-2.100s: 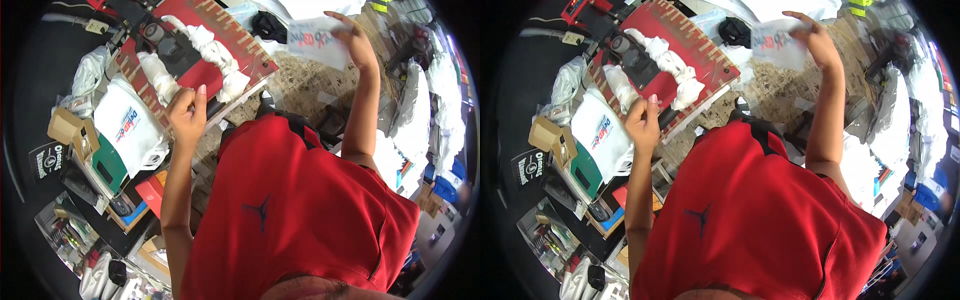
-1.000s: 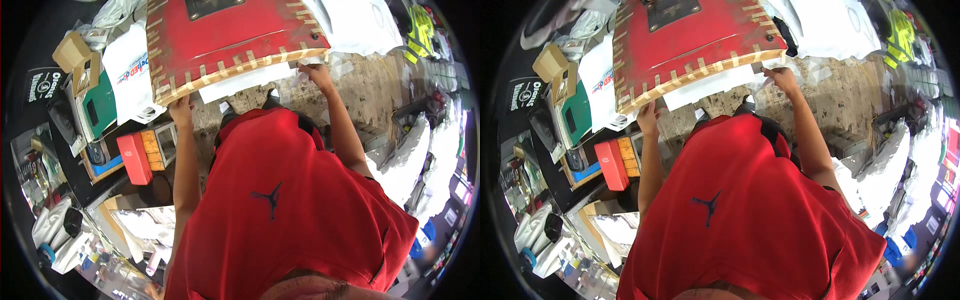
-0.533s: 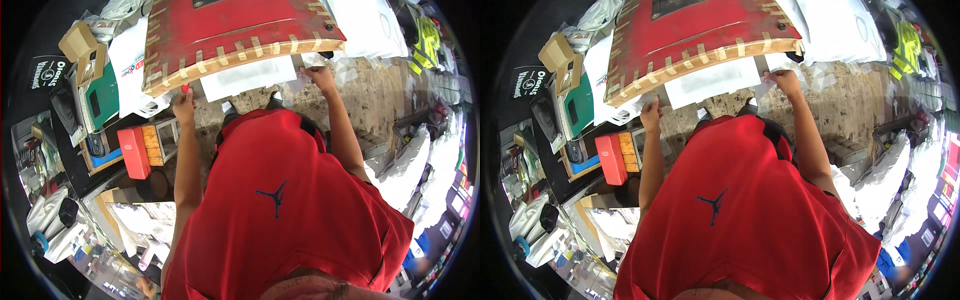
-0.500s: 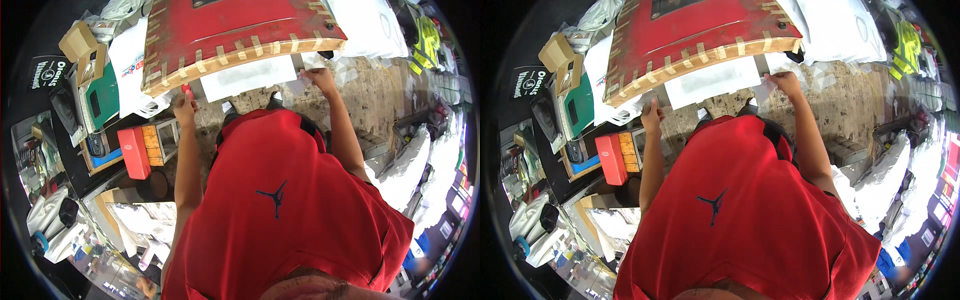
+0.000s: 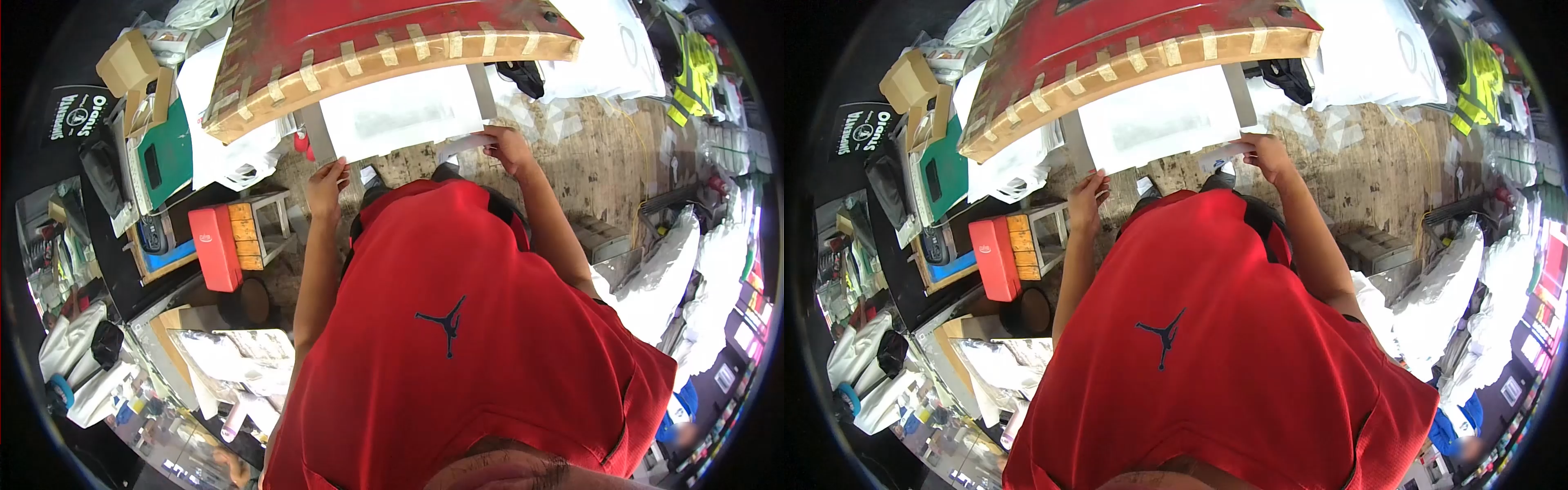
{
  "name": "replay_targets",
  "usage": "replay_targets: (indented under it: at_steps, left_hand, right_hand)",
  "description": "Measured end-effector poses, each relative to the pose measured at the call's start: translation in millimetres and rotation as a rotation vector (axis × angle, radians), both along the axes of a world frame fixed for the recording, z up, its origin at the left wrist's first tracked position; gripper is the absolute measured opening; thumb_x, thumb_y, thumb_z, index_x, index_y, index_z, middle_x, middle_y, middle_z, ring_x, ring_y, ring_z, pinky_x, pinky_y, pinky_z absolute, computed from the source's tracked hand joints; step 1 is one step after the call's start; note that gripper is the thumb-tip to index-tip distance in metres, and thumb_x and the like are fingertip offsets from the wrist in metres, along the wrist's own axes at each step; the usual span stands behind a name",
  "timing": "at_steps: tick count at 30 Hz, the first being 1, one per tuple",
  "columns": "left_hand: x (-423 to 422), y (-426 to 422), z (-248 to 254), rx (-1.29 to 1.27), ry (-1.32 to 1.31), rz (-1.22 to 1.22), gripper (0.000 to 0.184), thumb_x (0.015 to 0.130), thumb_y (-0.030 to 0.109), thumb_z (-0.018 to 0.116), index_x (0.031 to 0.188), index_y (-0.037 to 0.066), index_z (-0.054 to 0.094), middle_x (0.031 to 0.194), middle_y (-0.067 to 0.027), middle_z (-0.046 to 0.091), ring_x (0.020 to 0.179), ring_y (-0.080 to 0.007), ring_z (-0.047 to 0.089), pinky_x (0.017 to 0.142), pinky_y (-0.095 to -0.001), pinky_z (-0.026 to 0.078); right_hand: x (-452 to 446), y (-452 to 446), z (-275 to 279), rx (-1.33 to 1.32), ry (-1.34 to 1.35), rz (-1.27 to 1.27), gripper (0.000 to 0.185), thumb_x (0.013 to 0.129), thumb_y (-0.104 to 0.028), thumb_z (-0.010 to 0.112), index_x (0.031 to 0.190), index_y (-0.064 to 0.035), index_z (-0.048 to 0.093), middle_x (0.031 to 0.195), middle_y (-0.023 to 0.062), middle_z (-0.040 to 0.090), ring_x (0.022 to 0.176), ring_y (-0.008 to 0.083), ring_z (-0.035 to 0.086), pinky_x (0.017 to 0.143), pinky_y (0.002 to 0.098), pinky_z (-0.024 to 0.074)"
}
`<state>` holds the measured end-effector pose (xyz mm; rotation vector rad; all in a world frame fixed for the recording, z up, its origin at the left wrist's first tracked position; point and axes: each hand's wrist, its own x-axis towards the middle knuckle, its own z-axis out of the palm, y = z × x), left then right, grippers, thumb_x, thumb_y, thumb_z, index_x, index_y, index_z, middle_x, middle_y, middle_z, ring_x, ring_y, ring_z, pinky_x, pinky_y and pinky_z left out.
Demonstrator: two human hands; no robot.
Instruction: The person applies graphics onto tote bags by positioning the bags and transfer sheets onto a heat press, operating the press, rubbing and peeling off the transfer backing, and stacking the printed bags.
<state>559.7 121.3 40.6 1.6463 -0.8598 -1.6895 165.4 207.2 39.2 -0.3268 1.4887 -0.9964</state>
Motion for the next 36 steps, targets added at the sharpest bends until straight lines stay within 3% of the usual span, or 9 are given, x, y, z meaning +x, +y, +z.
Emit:
replay_targets:
  at_steps: [7, 17, 20, 23, 26, 28, 32, 34, 36]
  left_hand:
    - [1, -3, -4, -0.007, -0.003, -0.002, 0.026, 0.089, 0.024, 0.076, 0.102, 0.003, 0.07, 0.09, -0.0025, 0.07, 0.079, -0.0096, 0.062, 0.072, -0.0248, 0.05]
    - [1, -5, 1, -0.013, -0.03, -0.008, 0.028, 0.088, 0.025, 0.076, 0.104, 0.002, 0.07, 0.089, -0.0026, 0.07, 0.077, -0.0091, 0.062, 0.071, -0.0246, 0.05]
    - [11, -3, -10, -0.058, -0.184, 0.001, 0.028, 0.088, 0.026, 0.076, 0.099, 0.001, 0.07, 0.086, -0.0041, 0.07, 0.076, -0.0095, 0.061, 0.07, -0.0253, 0.05]
    - [7, -2, 18, -0.296, -0.356, -0.079, 0.03, 0.087, 0.028, 0.078, 0.098, 0.001, 0.07, 0.087, -0.0065, 0.07, 0.077, -0.0117, 0.062, 0.072, -0.027, 0.051]
    - [-52, 4, 97, -0.564, -0.176, -0.581, 0.036, 0.084, 0.028, 0.081, 0.106, 0.004, 0.067, 0.1, -0.0103, 0.069, 0.089, -0.0158, 0.064, 0.079, -0.031, 0.053]
    - [-99, 12, 134, -0.621, 0.054, -0.622, 0.039, 0.082, 0.027, 0.082, 0.108, 0.003, 0.066, 0.108, -0.0121, 0.069, 0.095, -0.0162, 0.064, 0.082, -0.0319, 0.053]
    - [-139, -11, 132, -0.885, -0.13, -0.449, 0.032, 0.088, 0.014, 0.075, 0.115, 0.002, 0.066, 0.112, -0.0096, 0.069, 0.095, -0.0141, 0.064, 0.084, -0.0293, 0.053]
    - [-126, -41, 114, -0.603, -0.039, -0.387, 0.025, 0.09, 0.01, 0.07, 0.113, 0.0, 0.066, 0.105, -0.0081, 0.072, 0.091, -0.0135, 0.064, 0.082, -0.0299, 0.052]
    - [-106, -78, 55, -0.538, -0.11, -0.265, 0.022, 0.088, 0.01, 0.069, 0.108, 0.0, 0.067, 0.094, -0.0126, 0.074, 0.086, -0.0234, 0.071, 0.079, -0.0364, 0.053]
  right_hand:
    - [-4, -2, 12, 0.051, -0.031, -0.127, 0.035, 0.086, -0.037, 0.07, 0.093, -0.0031, 0.071, 0.088, 0.0049, 0.07, 0.066, 0.0126, 0.055, 0.066, 0.0264, 0.0455]
    - [9, 0, 13, -0.033, 0.248, -0.034, 0.036, 0.082, -0.03, 0.079, 0.095, 0.0025, 0.075, 0.08, 0.0043, 0.071, 0.064, 0.0097, 0.056, 0.057, 0.0242, 0.042]
    - [-10, 11, 11, -0.051, 0.289, 0.09, 0.03, 0.081, -0.026, 0.077, 0.095, 0.0006, 0.076, 0.08, 0.0057, 0.072, 0.061, 0.0106, 0.057, 0.056, 0.0265, 0.0444]
    - [-24, 8, 80, 0.0, 0.621, 0.729, 0.027, 0.08, -0.023, 0.071, 0.096, -0.0012, 0.076, 0.076, 0.0109, 0.071, 0.062, 0.0124, 0.061, 0.06, 0.0294, 0.0492]
    - [14, -17, 167, -0.13, 0.534, 0.515, 0.028, 0.083, -0.026, 0.07, 0.095, -0.0009, 0.076, 0.077, 0.0135, 0.071, 0.065, 0.0141, 0.064, 0.062, 0.0314, 0.0504]
    - [35, -45, 184, -0.261, 0.727, 0.613, 0.028, 0.089, -0.023, 0.063, 0.101, -0.0012, 0.076, 0.081, 0.0108, 0.071, 0.069, 0.0138, 0.062, 0.062, 0.03, 0.0506]
    - [86, -109, 150, -0.566, 0.552, 0.472, 0.022, 0.09, -0.013, 0.063, 0.109, -0.0023, 0.069, 0.091, 0.0088, 0.072, 0.078, 0.0148, 0.065, 0.072, 0.0297, 0.0522]
    - [109, -125, 154, -0.435, 0.27, 0.333, 0.027, 0.092, -0.015, 0.065, 0.117, -0.0042, 0.065, 0.089, 0.0091, 0.071, 0.077, 0.0124, 0.065, 0.07, 0.0277, 0.0525]
    - [97, -135, 140, -0.453, 0.381, 0.257, 0.029, 0.093, -0.016, 0.065, 0.12, -0.0047, 0.063, 0.089, 0.0092, 0.071, 0.075, 0.0117, 0.064, 0.068, 0.0272, 0.0525]
